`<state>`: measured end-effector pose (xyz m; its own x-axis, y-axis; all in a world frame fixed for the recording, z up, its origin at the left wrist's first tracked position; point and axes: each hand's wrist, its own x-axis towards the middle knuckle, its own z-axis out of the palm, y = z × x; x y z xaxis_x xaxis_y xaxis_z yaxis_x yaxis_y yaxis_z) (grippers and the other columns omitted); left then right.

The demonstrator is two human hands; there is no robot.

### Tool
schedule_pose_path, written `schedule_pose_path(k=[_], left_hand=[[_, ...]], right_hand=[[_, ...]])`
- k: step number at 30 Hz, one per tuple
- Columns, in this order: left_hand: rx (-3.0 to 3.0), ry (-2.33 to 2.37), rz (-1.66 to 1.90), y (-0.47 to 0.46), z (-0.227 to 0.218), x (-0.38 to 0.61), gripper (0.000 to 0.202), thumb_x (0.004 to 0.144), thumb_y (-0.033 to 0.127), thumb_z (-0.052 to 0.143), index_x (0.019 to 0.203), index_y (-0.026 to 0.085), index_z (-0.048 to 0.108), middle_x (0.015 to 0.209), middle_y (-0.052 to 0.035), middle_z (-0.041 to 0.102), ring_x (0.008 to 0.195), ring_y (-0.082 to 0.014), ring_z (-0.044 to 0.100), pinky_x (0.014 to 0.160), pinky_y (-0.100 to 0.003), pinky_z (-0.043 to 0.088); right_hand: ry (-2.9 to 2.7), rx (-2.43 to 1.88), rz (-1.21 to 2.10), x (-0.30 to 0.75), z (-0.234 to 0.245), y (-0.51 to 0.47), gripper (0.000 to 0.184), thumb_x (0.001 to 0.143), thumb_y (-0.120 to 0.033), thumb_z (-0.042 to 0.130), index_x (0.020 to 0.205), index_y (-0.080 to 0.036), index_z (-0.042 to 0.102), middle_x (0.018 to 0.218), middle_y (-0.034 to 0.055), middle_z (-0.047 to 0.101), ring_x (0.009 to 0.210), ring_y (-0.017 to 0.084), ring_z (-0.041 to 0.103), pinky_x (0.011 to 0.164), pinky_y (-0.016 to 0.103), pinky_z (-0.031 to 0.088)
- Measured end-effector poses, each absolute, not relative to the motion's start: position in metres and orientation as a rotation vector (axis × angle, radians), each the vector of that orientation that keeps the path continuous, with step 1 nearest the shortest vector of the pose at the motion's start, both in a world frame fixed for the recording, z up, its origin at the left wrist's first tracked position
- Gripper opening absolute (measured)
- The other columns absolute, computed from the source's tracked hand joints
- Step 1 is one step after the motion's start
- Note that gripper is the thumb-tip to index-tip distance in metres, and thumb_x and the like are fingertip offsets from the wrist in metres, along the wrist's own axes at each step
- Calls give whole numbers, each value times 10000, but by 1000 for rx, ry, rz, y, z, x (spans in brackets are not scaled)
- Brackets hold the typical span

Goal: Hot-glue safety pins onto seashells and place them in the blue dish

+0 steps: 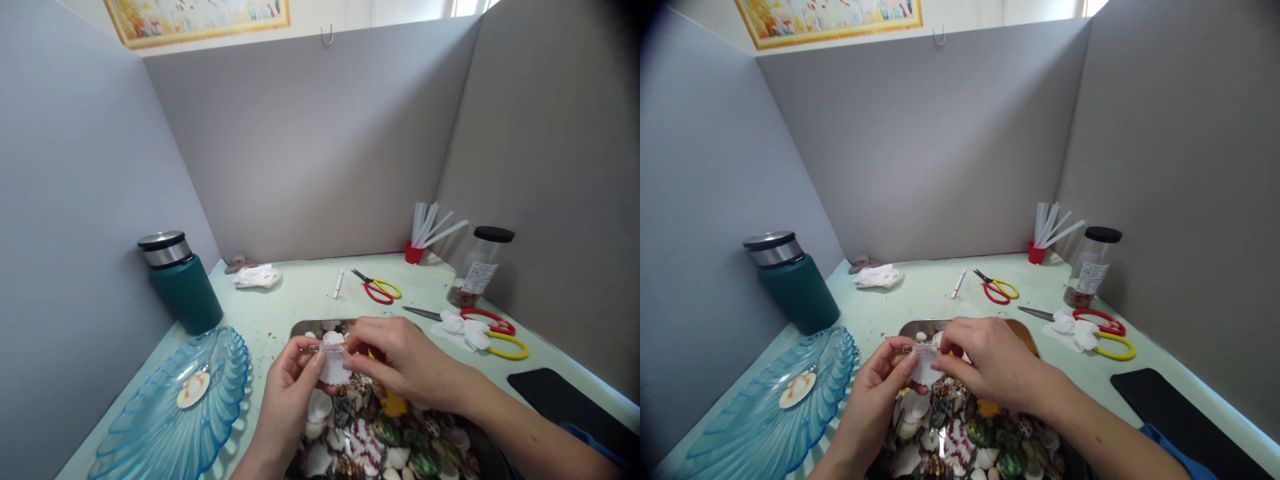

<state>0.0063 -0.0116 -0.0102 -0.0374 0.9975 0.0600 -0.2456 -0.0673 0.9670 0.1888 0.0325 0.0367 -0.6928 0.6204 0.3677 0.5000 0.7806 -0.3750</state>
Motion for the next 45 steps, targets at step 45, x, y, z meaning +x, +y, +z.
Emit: schedule_pose_path(k=[45], left_hand=[[1048,1013,1434,-13,-14,6,177,706,292,736,803,160,671,714,-28,705,642,-128,603,588,-189,455]], right_hand=[[-2457,-694,434,194,47,28,148,910,-273,521,849,-164,599,753,14,595,636,112,520,601,223,379]])
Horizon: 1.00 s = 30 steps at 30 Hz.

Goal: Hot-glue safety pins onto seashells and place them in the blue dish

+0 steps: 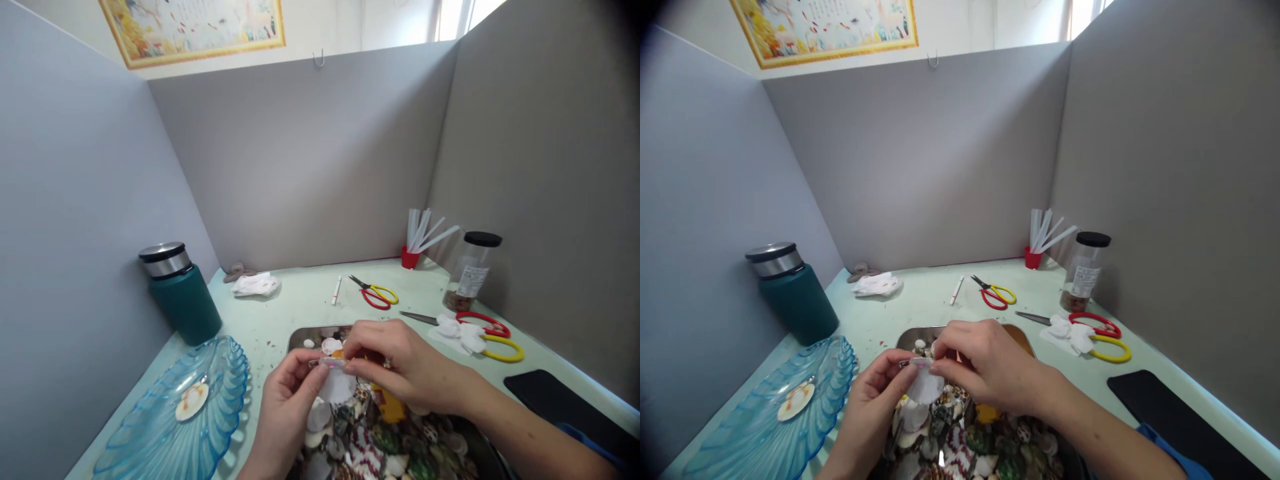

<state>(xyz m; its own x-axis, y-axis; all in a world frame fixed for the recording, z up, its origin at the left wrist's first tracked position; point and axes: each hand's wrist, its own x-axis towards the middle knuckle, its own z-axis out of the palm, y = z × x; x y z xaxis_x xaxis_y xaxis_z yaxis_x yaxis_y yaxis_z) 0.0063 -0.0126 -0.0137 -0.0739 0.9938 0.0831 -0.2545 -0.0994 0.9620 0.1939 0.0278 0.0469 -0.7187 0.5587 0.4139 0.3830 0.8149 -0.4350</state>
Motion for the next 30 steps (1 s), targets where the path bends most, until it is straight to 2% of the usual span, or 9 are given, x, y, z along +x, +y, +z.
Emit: schedule_pose_path(k=[14,19,24,30], left_hand=[[1031,981,1438,-11,-18,1,109,726,254,725,819,200,742,798,-24,718,721,-134,616,655,-193,482],[1127,926,1439,-10,-19,0,108,708,209,733,812,217,763,966,-44,688,730,-148,622,620,-222,516],[1230,900,1422,-10,-20,-1,121,725,197,718,830,238,763,999,-57,680,917,-206,620,723,-261,529],[1341,900,1444,-11,-15,-1,139,720,186,722,826,262,768,990,-41,709,954,-202,634,861,-286,495]], right_hand=[[-2465,-696,401,191,42,29,136,911,-209,488,859,-154,602,760,25,592,659,122,518,616,234,372],[-2469,-683,364,193,41,32,164,920,-226,473,885,-147,613,779,41,606,677,132,536,624,239,381],[-2497,-670,326,195,41,34,169,928,-239,470,893,-153,611,789,39,620,683,131,552,629,234,389],[-2500,-666,289,196,43,34,152,920,-220,484,884,-150,614,774,38,630,676,130,554,615,225,388]])
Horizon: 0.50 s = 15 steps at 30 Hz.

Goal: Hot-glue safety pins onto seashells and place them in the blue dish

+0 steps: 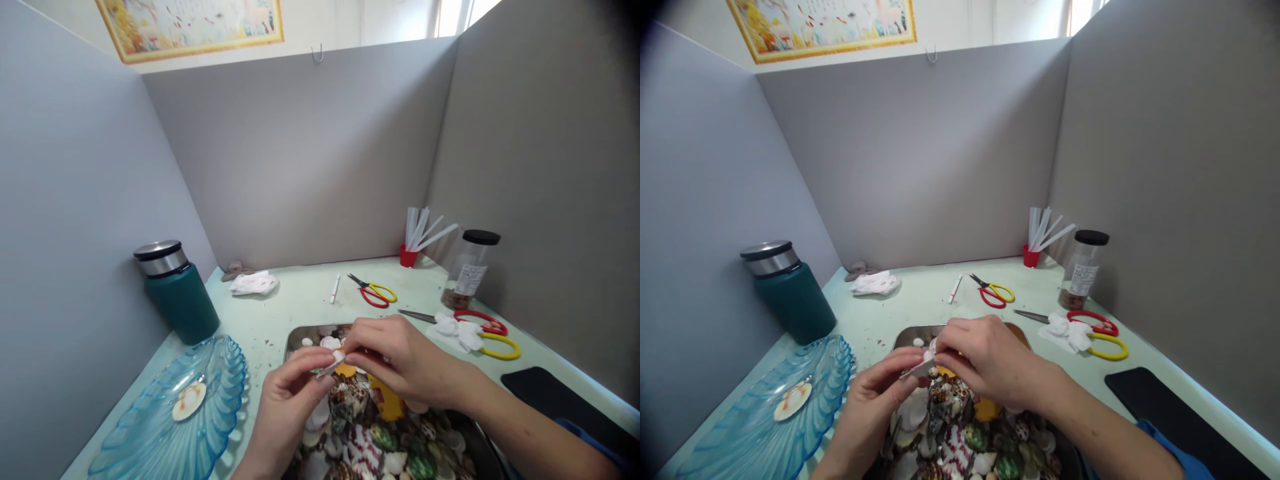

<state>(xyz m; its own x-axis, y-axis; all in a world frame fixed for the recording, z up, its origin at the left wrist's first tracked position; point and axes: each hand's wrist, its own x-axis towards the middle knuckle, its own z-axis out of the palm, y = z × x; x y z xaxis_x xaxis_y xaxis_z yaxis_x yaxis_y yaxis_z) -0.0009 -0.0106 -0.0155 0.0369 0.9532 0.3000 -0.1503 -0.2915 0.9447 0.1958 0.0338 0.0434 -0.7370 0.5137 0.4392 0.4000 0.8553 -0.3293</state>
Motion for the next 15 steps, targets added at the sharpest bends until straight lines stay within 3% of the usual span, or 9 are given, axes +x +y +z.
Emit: schedule_pose_path(k=[15], left_hand=[[1541,1022,1441,-15,-12,-1,207,744,170,695,890,299,763,1015,-29,743,971,-191,664,860,-235,507]], right_hand=[[-2521,-648,319,198,42,37,162,927,-213,477,926,-151,627,807,43,647,694,128,568,626,222,401]])
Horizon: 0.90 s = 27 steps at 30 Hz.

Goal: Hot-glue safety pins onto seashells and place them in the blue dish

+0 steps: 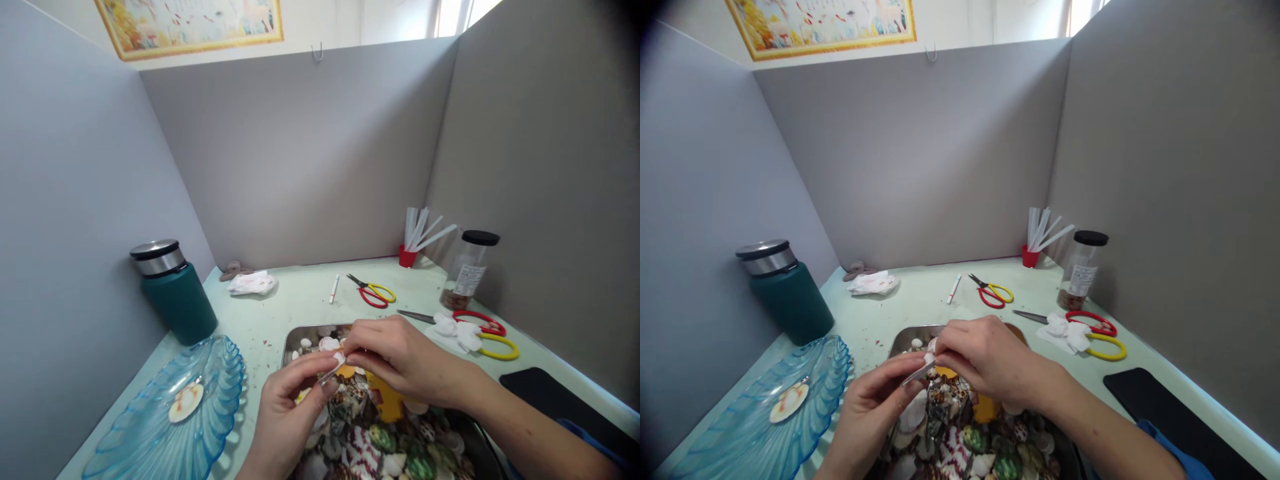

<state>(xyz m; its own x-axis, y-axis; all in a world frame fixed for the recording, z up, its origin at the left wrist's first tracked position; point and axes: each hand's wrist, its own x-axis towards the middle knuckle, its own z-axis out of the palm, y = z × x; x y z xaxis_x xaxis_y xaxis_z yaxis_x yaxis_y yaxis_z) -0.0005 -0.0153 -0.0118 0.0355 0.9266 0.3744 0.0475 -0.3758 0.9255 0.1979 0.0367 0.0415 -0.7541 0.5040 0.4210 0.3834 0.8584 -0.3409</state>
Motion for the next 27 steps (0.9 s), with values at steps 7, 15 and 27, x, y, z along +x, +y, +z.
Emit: schedule_pose_path(k=[7,15,27], left_hand=[[1462,1049,1434,-14,-11,2,167,741,198,696,871,274,768,964,-44,754,860,-196,691,770,-243,543],[1098,994,1400,-13,-14,4,180,727,309,710,830,166,746,751,-55,717,585,-138,607,509,-217,527],[886,906,1276,-10,-13,7,212,783,342,660,858,143,663,728,-20,621,600,-119,537,454,-218,513]], right_hand=[[-2553,-656,324,198,42,38,155,925,-203,475,932,-154,622,813,44,638,699,129,564,629,221,392],[-2624,-625,248,195,44,33,211,950,-240,417,841,-156,576,741,22,572,648,121,484,592,223,342],[-2624,-652,131,190,36,31,222,949,-244,382,808,-167,535,700,15,547,608,125,436,575,245,289]])
